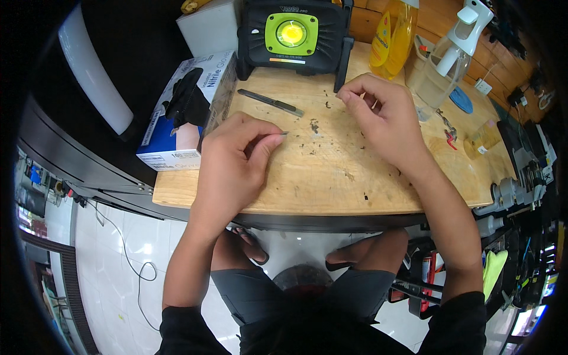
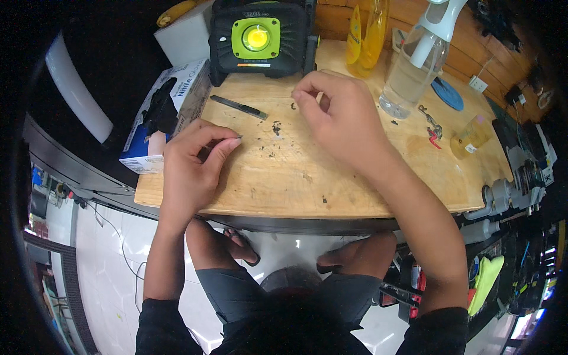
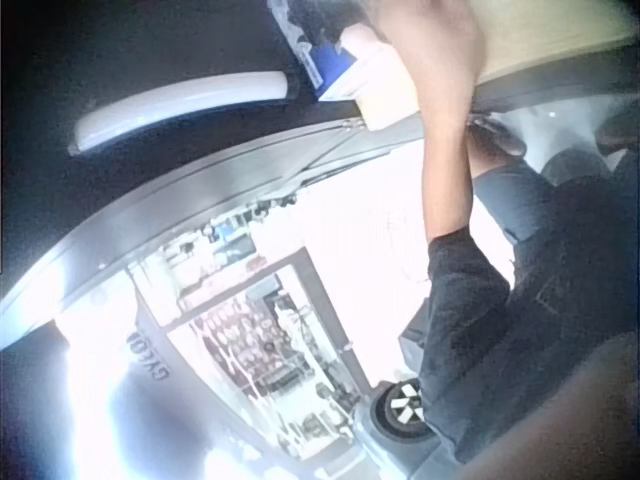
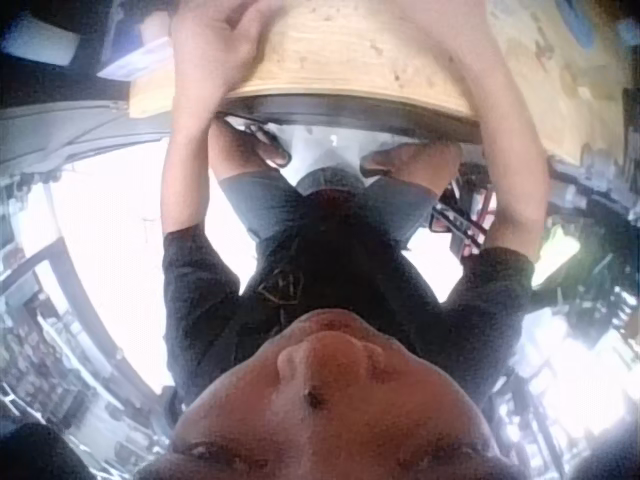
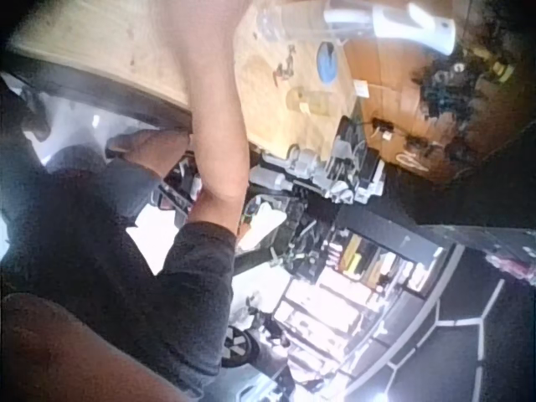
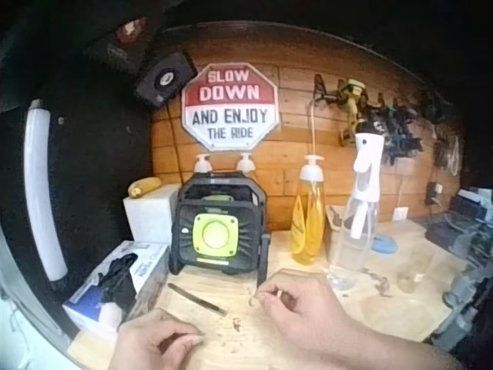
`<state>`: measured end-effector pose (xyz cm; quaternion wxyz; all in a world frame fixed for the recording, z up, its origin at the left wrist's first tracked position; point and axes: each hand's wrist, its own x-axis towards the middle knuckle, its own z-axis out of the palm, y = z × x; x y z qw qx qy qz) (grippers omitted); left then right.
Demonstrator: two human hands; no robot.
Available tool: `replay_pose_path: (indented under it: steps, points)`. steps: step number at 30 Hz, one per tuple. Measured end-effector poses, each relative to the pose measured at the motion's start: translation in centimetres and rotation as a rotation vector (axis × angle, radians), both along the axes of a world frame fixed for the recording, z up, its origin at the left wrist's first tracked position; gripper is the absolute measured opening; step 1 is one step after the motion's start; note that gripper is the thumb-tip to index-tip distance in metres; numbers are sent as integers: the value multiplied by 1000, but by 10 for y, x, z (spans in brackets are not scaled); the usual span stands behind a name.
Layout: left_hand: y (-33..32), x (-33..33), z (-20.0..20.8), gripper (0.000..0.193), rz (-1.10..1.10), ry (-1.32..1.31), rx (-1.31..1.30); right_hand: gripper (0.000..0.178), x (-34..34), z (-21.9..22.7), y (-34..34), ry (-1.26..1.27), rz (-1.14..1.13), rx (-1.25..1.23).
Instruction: The person manipulates a small red electronic component, peeling back a protective layer and inspecting the internal parts. They then use a metal file to smooth the edges of a small metal piece on a wooden workbench.
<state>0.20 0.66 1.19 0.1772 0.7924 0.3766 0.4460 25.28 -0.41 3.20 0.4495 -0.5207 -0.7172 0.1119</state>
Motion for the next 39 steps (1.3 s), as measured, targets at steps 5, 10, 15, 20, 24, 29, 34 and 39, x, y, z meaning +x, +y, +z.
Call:
replay_pose_path:
  steps: [5, 10, 15, 20, 24, 29, 34, 39]
  points:
    - [12, -5, -3, 9, -65, 12, -33, 18, -3, -1, 11, -211, 9, -39]
    - [8, -8, -2, 11, -65, 74, -38, 21, -41, -3, 42, -521, 129, -1]
    - [7, -3, -4, 13, -53, 95, -32, 23, -56, 16, 72, -704, 80, -203]
    - [8, -7, -7, 14, -44, 95, -59, 24, -57, 29, 69, -711, 4, -287]
    - [6, -4, 0, 10, -84, -28, -307, 24, -25, 27, 58, -589, 26, -99]
    - [5, -7, 10, 7, -76, 8, -393, 27, 1, 46, 14, -270, 107, -61]
    - [5, -3, 5, 7, -50, -52, -401, 21, 11, 41, -9, -60, 214, -320]
    - [9, -10, 5, 14, -138, 79, -365, 19, 24, 12, -4, -97, 328, -195]
